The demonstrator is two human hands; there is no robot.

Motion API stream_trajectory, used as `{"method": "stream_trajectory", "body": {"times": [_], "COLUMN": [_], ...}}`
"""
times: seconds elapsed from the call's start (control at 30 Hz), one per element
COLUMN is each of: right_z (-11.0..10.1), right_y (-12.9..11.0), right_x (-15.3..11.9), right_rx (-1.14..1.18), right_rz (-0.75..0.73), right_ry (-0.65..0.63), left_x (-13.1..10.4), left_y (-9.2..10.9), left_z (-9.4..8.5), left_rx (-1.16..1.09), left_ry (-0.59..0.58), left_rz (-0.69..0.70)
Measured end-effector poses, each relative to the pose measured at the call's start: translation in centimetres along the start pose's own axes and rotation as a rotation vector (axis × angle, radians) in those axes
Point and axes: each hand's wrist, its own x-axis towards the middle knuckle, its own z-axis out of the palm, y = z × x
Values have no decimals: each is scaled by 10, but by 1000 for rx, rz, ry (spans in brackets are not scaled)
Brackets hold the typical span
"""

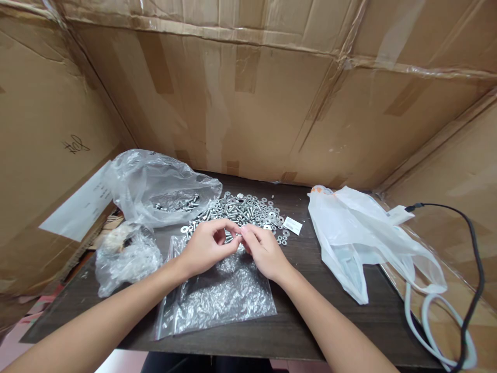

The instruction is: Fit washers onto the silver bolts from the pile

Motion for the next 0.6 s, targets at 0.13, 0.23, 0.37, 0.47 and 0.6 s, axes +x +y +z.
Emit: {"method": "stream_trajectory", "body": {"times": [0.13, 0.23, 0.37, 0.47, 0.6], "right_z": [0, 3, 6, 3, 1], "right_y": [-4, 1, 6, 3, -1], "right_x": [-2, 0, 2, 2, 0], "right_rx": [-4, 68, 132, -23, -162], "right_rz": [-46, 20, 51, -23, -121], "right_ry": [11, -13, -28, 16, 51], "left_x": [1, -3, -6, -3, 1], "left_y": [0, -2, -4, -1, 4], "left_z": [0, 1, 2, 3, 2], "left_rx": [-58, 99, 185, 111, 9], "left_ry": [-72, 18, 84, 48, 1], "left_rz": [-65, 120, 227, 86, -37]}}
